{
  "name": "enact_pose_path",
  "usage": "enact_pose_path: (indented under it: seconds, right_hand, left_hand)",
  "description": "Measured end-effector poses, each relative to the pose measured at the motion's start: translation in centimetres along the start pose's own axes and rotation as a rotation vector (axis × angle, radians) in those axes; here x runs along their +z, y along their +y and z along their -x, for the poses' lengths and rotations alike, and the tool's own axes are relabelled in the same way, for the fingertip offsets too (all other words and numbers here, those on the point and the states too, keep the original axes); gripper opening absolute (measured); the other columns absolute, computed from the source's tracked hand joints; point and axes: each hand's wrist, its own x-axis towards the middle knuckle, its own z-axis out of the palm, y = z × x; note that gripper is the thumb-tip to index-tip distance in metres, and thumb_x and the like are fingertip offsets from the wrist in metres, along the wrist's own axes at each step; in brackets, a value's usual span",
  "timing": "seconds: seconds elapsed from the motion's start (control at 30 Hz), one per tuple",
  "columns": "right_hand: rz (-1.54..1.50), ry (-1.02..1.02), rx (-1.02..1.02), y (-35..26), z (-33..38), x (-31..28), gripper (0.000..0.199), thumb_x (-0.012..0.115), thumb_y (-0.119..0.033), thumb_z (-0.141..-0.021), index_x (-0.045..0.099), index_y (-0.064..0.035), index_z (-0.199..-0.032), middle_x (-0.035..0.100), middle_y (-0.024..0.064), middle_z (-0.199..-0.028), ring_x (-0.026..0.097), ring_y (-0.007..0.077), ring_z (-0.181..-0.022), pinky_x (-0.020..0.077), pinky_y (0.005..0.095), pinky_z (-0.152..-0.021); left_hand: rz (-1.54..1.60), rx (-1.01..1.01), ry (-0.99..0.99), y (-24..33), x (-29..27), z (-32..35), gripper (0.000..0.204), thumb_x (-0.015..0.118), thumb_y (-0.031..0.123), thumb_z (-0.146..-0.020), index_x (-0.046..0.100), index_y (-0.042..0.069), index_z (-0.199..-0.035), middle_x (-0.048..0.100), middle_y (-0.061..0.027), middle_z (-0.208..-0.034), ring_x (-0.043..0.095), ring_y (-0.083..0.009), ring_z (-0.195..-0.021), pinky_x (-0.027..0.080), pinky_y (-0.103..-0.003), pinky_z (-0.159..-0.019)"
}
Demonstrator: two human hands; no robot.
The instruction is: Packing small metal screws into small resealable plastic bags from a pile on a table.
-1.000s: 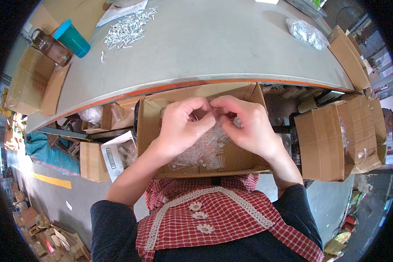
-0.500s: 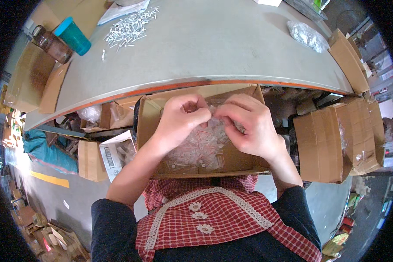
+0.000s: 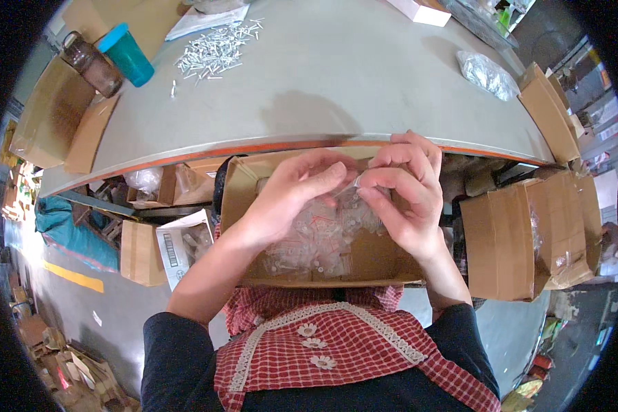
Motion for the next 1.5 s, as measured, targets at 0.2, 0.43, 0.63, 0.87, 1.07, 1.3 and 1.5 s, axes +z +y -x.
enact_pose_path:
  seconds: [0.2, 0.43, 0.63, 0.87, 1.07, 1.3, 1.5]
  right_hand:
    - [-0.123, -0.020, -0.001, 0.4, -0.1, 0.1, 0.020, 0.081, -0.008, -0.073, 0.076, -0.0127, -0.092, 0.065, 0.0036, -0.113, 0.051, 0.0351, -0.120, 0.0394, 0.0478, -0.107]
    - [-0.274, -0.068, 0.048, 0.8, -0.3, 0.3, 0.021, 0.080, -0.007, -0.073, 0.075, -0.0117, -0.093, 0.064, 0.0075, -0.123, 0.050, 0.0355, -0.125, 0.0374, 0.0492, -0.108]
    - [-0.123, -0.069, -0.019, 0.5, -0.6, 0.3, 0.031, 0.080, -0.011, -0.071, 0.069, -0.0114, -0.100, 0.059, 0.0083, -0.120, 0.050, 0.0347, -0.121, 0.0369, 0.0492, -0.105]
    - [-0.227, 0.062, 0.089, 0.6, 0.7, 0.6, 0.019, 0.080, -0.009, -0.076, 0.068, -0.0122, -0.091, 0.064, 0.0038, -0.105, 0.053, 0.0291, -0.118, 0.0323, 0.0535, -0.111]
    - [-0.380, 0.085, 0.149, 0.8, 0.7, 0.6, 0.014, 0.076, -0.008, -0.077, 0.065, -0.0114, -0.086, 0.067, 0.0047, -0.097, 0.054, 0.0305, -0.126, 0.0229, 0.0590, -0.120]
    - [-0.222, 0.085, 0.060, 0.4, -1.3, -1.3, 0.007, 0.070, -0.008, -0.086, 0.066, -0.0133, -0.085, 0.069, -0.0007, -0.099, 0.037, 0.0340, -0.148, 0.0090, 0.0665, -0.121]
    - [-0.062, 0.144, -0.036, 2.0, -5.8, -0.7, 0.006, 0.066, -0.014, -0.090, 0.065, -0.0117, -0.095, 0.067, 0.0006, -0.106, 0.033, 0.0401, -0.147, 0.0046, 0.0725, -0.118]
  left_hand:
    - [0.031, -0.033, -0.170, 1.1, -0.2, 0.2, 0.041, 0.072, 0.015, -0.096, 0.062, -0.002, -0.132, 0.069, -0.0045, -0.115, 0.064, -0.0117, -0.101, 0.053, -0.028, -0.086]
    - [-0.093, 0.080, -0.168, 1.5, -0.3, 0.0, 0.039, 0.077, 0.011, -0.092, 0.066, -0.002, -0.126, 0.071, -0.0047, -0.109, 0.065, -0.0102, -0.098, 0.053, -0.026, -0.084]
    - [-0.318, 0.144, 0.016, 1.0, -0.1, -0.1, 0.035, 0.079, 0.012, -0.090, 0.068, -0.002, -0.121, 0.072, -0.0043, -0.107, 0.065, -0.0103, -0.095, 0.053, -0.027, -0.084]
    - [-0.276, 0.082, 0.120, 0.6, 0.9, -0.6, 0.025, 0.075, 0.010, -0.090, 0.068, 0.000, -0.111, 0.067, 0.0003, -0.096, 0.060, -0.0076, -0.090, 0.047, -0.025, -0.080]
    - [0.007, -0.086, 0.079, 0.4, 1.7, -0.6, 0.016, 0.063, 0.022, -0.102, 0.062, 0.007, -0.106, 0.062, 0.0020, -0.092, 0.057, -0.0067, -0.079, 0.043, -0.023, -0.065]
    - [0.152, 0.018, 0.258, 3.0, -0.2, -0.8, 0.008, 0.061, 0.008, -0.098, 0.056, 0.006, -0.103, 0.048, 0.0030, -0.073, 0.044, -0.0055, -0.060, 0.033, -0.022, -0.053]
    - [-0.670, 0.727, 0.467, 4.5, -4.4, -3.6, 0.045, 0.066, 0.001, -0.087, 0.050, 0.001, -0.129, 0.062, -0.0098, -0.108, 0.060, -0.0258, -0.103, 0.047, -0.041, -0.092]
